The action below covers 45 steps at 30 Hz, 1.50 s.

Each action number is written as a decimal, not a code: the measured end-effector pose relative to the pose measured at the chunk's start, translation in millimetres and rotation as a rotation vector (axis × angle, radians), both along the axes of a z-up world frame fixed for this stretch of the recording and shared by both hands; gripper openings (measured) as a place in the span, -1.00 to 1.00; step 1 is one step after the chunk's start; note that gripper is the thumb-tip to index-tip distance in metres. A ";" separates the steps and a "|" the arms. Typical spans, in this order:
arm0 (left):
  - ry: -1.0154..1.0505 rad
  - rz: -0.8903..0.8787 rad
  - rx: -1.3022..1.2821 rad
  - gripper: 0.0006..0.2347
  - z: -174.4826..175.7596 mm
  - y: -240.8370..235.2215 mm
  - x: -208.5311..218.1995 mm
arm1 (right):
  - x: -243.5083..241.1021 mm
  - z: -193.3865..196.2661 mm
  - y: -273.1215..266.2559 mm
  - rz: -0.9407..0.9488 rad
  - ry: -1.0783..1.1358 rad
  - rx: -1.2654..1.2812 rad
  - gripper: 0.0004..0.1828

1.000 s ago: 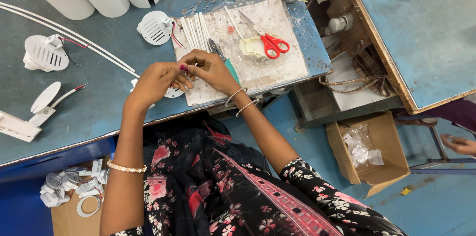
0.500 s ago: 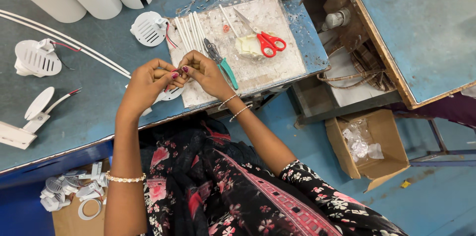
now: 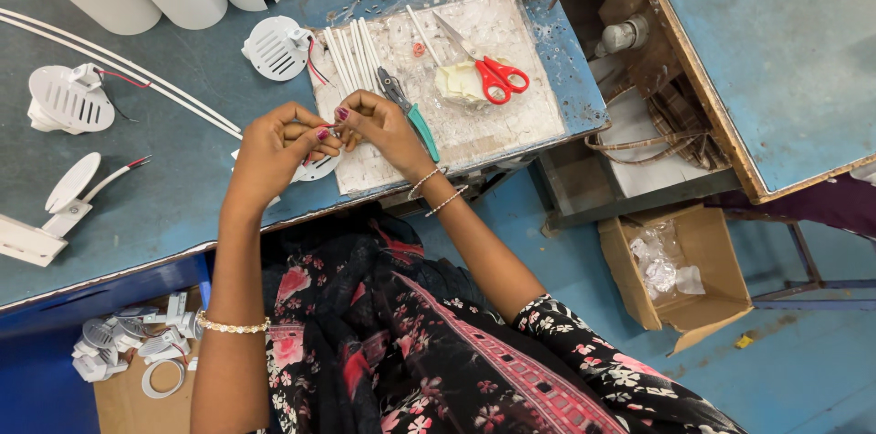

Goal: The person assembles white plastic electrical components by inserting wires into housings, stripping wire ends with pliers, and securing connections with tape. The person handles multiple components one at a time, placing finished units on the table.

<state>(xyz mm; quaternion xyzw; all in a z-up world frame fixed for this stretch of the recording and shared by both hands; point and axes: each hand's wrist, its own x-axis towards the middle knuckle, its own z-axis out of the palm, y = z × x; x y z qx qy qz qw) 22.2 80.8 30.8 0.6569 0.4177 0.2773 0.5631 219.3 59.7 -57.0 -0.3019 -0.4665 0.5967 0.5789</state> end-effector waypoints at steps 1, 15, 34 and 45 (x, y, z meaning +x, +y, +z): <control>0.014 0.006 0.016 -0.95 0.4 -1.1 0.3 | -1.5 -1.4 1.4 0.002 -0.036 0.015 -0.72; 0.033 0.024 0.016 -0.91 2.2 -3.6 2.3 | -4.9 -7.4 0.9 -0.020 -0.144 0.024 -0.71; 0.339 -0.007 0.195 -0.82 5.2 -9.6 16.2 | -9.4 -13.3 -3.9 -0.133 -0.040 0.092 -0.78; 0.669 -0.018 0.288 -0.81 15.9 -20.6 23.2 | -8.1 -9.1 -3.9 -0.121 -0.037 0.100 -0.71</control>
